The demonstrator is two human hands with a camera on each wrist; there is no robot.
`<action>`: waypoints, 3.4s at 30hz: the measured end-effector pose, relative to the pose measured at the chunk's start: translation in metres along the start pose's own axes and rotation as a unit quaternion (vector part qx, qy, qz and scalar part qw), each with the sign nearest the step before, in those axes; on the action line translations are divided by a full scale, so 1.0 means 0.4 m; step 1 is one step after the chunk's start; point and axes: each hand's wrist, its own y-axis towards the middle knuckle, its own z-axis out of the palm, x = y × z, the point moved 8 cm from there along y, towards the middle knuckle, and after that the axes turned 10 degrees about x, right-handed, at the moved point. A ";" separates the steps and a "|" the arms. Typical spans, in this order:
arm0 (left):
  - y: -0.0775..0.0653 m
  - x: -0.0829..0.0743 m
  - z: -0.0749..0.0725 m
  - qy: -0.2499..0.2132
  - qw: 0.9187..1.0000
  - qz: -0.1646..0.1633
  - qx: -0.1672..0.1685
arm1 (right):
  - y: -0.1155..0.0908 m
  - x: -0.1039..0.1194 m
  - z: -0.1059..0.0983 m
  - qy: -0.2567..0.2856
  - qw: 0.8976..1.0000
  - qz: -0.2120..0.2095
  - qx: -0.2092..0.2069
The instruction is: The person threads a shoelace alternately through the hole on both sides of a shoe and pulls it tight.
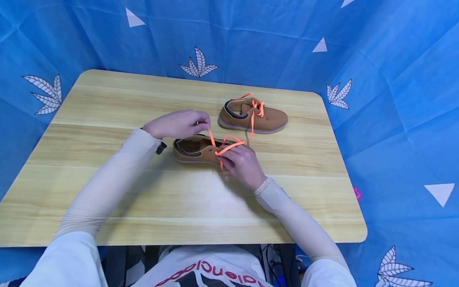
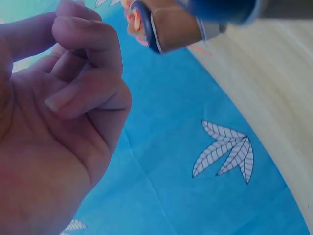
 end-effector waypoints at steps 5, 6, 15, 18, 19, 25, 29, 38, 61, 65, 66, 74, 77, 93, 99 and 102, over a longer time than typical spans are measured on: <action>-0.019 0.016 -0.050 -0.017 0.999 0.000 -0.042 | -0.001 0.000 -0.001 0.007 1.000 0.000 -0.001; -0.021 0.019 -0.059 -0.021 0.999 -0.001 -0.047 | -0.001 -0.001 -0.001 0.006 1.000 0.001 -0.001; -0.040 0.023 -0.116 -0.044 0.995 -0.020 -0.088 | -0.003 0.000 -0.002 0.008 1.000 -0.002 -0.002; -0.047 0.021 -0.135 -0.051 0.993 -0.027 -0.102 | -0.003 0.000 -0.001 0.006 1.000 -0.003 -0.004; -0.048 0.021 -0.142 -0.051 0.992 -0.028 -0.108 | -0.003 0.000 -0.002 0.005 1.000 -0.003 -0.005; -0.060 0.011 -0.175 -0.071 0.988 -0.041 -0.132 | -0.004 -0.001 -0.003 0.001 1.000 -0.002 -0.009; -0.069 0.003 -0.193 -0.082 0.985 -0.048 -0.145 | -0.005 -0.001 -0.003 0.004 1.000 0.001 -0.006; -0.089 -0.002 -0.232 -0.108 0.975 -0.044 -0.189 | -0.003 0.002 -0.003 0.007 1.000 0.005 -0.007; -0.096 -0.006 -0.250 -0.143 0.965 -0.038 -0.217 | -0.022 -0.124 0.029 0.281 0.932 0.217 0.076; -0.097 0.000 -0.247 -0.144 0.965 -0.043 -0.213 | -0.019 -0.141 0.024 0.318 0.918 0.227 0.069; -0.099 0.002 -0.246 -0.143 0.966 -0.044 -0.212 | -0.017 -0.147 0.022 0.326 0.915 0.229 0.063; -0.108 0.029 -0.246 -0.145 0.962 -0.059 -0.223 | -0.010 -0.166 0.024 0.343 0.905 0.242 0.067; -0.106 0.031 -0.250 -0.145 0.960 -0.054 -0.232 | -0.015 -0.165 0.033 0.336 0.904 0.250 0.082; -0.083 0.175 -0.192 -0.159 0.960 -0.147 -0.180 | -0.010 -0.153 0.046 0.330 0.908 0.240 0.091; -0.070 0.255 -0.127 -0.150 0.966 -0.184 -0.106 | -0.014 -0.168 0.041 0.345 0.900 0.253 0.079; -0.067 0.279 -0.103 -0.148 0.966 -0.193 -0.085 | -0.011 -0.173 0.037 0.353 0.898 0.250 0.081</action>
